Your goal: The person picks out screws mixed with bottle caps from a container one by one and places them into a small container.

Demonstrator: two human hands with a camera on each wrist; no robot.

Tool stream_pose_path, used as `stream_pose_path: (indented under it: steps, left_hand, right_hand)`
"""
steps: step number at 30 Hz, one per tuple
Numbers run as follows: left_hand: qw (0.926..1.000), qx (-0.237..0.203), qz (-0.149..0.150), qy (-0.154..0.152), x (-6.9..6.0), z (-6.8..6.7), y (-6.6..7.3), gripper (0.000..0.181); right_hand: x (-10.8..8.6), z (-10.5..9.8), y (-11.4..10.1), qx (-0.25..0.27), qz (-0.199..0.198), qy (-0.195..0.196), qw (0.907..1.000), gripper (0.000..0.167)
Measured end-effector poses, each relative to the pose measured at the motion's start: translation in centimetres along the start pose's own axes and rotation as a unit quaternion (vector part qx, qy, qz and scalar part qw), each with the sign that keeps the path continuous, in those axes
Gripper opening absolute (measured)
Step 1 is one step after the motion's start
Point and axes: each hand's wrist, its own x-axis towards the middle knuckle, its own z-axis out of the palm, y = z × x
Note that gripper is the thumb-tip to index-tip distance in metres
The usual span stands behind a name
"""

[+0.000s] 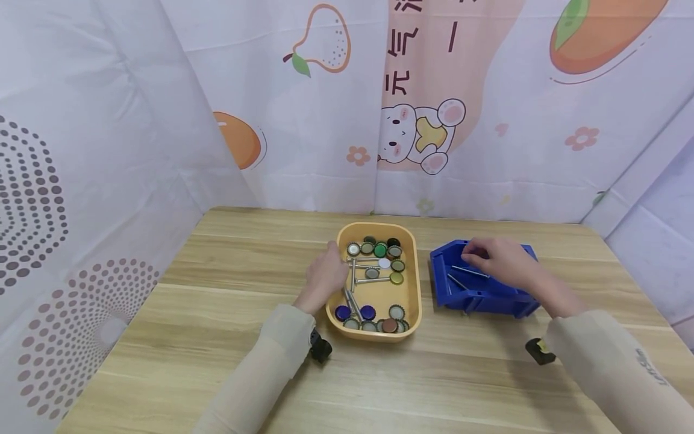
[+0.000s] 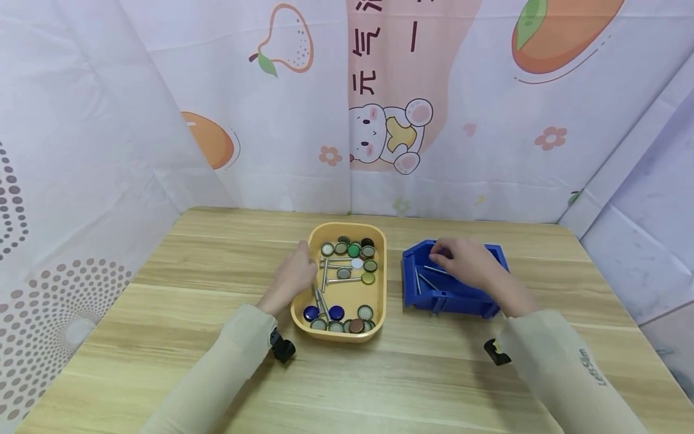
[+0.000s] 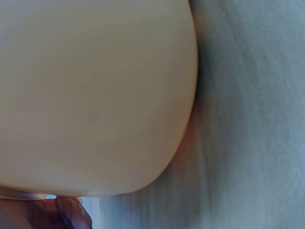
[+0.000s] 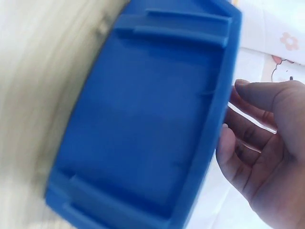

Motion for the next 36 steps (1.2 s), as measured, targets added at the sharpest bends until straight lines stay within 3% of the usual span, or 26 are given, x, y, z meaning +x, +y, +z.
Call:
stream_pose_path:
  steps: [9, 17, 27, 36]
  left_hand:
    - [0.9999, 0.005, 0.0, 0.01, 0.1, 0.0, -0.1, 0.038]
    - [1.0, 0.003, -0.003, 0.009, 0.2, 0.0, 0.0, 0.041]
    - [1.0, 0.004, -0.008, 0.0, 0.2, 0.0, 0.0, 0.047]
    - [1.0, 0.005, -0.008, -0.001, 0.3, 0.0, 0.1, 0.046]
  right_hand:
    - [1.8, -0.4, -3.5, 0.006, -0.008, -0.002, 0.9999, 0.018]
    - [3.8, 0.2, -6.6, 0.001, -0.048, -0.006, 0.9988, 0.016]
    - [5.3, 2.2, -10.0, 0.031, -0.078, -0.033, 0.9959, 0.015]
    - [6.3, 5.2, -11.3, 0.007, -0.106, -0.067, 0.9922, 0.013]
